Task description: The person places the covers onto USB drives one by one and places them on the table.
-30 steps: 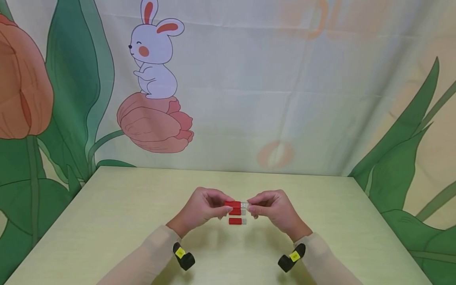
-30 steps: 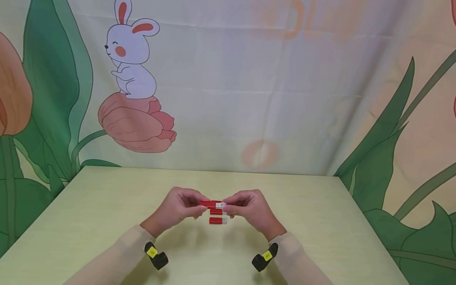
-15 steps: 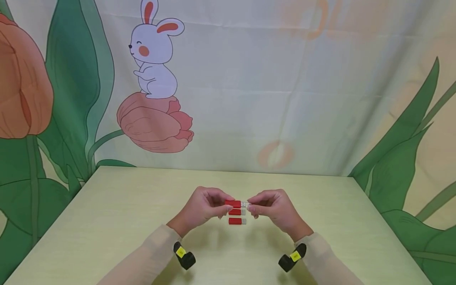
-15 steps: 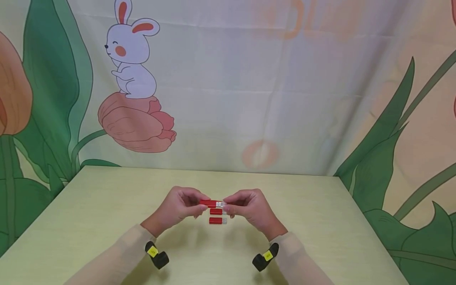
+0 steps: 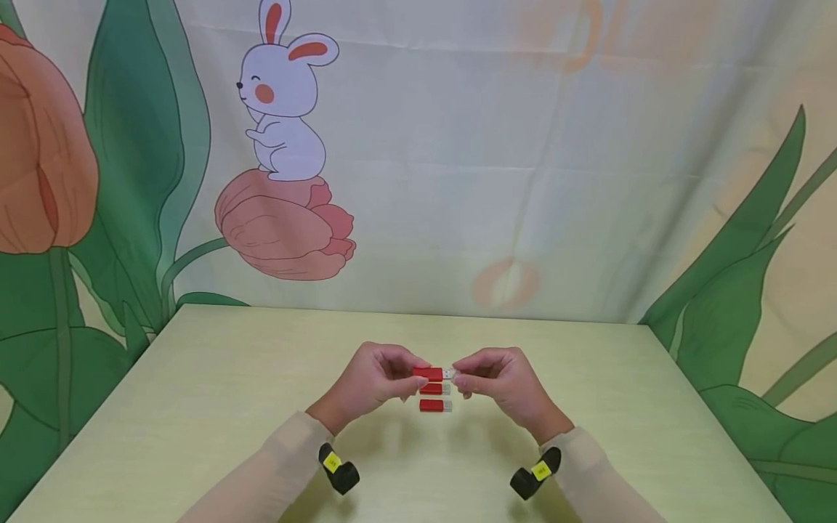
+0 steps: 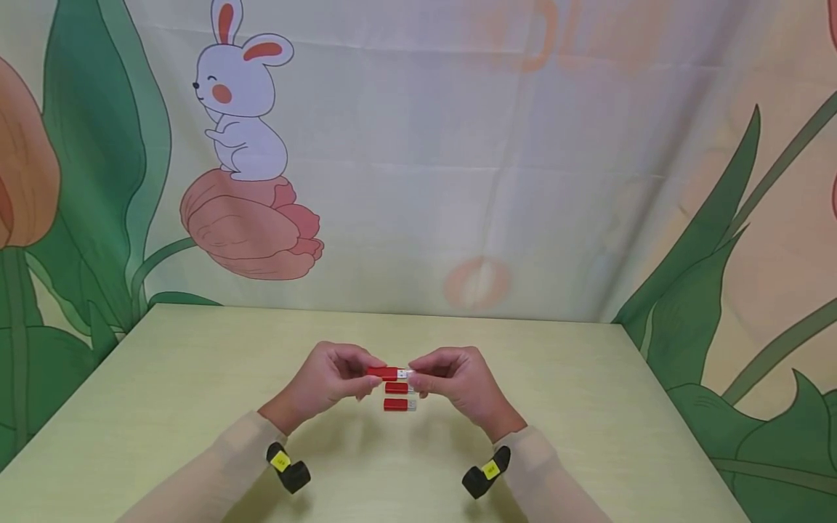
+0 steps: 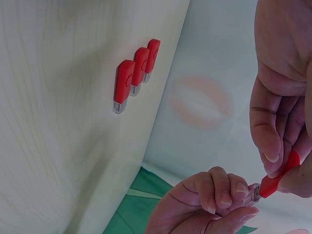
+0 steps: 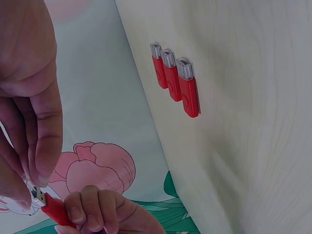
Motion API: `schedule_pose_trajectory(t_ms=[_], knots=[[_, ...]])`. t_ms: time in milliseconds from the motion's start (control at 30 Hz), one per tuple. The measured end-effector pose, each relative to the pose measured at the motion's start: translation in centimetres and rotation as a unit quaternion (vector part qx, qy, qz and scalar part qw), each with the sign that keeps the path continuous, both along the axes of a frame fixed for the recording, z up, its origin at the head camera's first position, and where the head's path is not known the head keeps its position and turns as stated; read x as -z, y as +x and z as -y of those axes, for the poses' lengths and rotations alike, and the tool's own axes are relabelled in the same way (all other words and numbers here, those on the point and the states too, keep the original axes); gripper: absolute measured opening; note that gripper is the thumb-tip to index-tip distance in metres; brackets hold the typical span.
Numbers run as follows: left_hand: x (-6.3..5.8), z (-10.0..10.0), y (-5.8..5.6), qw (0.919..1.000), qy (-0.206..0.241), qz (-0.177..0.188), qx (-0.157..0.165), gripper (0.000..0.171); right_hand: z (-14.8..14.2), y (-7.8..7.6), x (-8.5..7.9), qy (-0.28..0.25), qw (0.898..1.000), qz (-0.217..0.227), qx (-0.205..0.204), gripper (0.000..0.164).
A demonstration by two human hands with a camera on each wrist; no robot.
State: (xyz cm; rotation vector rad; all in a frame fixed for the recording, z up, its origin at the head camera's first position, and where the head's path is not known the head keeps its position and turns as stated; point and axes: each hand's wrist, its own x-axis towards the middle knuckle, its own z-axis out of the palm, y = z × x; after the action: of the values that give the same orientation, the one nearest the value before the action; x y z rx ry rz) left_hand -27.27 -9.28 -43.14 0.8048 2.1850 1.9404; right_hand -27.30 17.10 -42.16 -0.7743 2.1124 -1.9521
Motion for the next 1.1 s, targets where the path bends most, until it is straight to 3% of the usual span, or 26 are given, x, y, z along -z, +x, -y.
schedule_pose_trajectory(t_ms=[467, 900, 1100], knots=[[-0.24, -0.14, 0.10, 1.0000, -0.005, -0.001, -0.001, 0.020, 0.31, -0.01, -0.10, 0.013, 1.000, -0.017, 0.000, 0.026], [-0.07, -0.15, 0.15, 0.9999, -0.011, 0.001, -0.004, 0.020, 0.68, 0.03, 0.14, -0.002, 1.000, -0.026, -0.009, 0.031], [0.09, -0.21, 0.14, 0.9999, -0.009, 0.011, 0.003, 0.020, 0.71, -0.04, 0.38, 0.017, 0.999, -0.034, 0.001, 0.024]])
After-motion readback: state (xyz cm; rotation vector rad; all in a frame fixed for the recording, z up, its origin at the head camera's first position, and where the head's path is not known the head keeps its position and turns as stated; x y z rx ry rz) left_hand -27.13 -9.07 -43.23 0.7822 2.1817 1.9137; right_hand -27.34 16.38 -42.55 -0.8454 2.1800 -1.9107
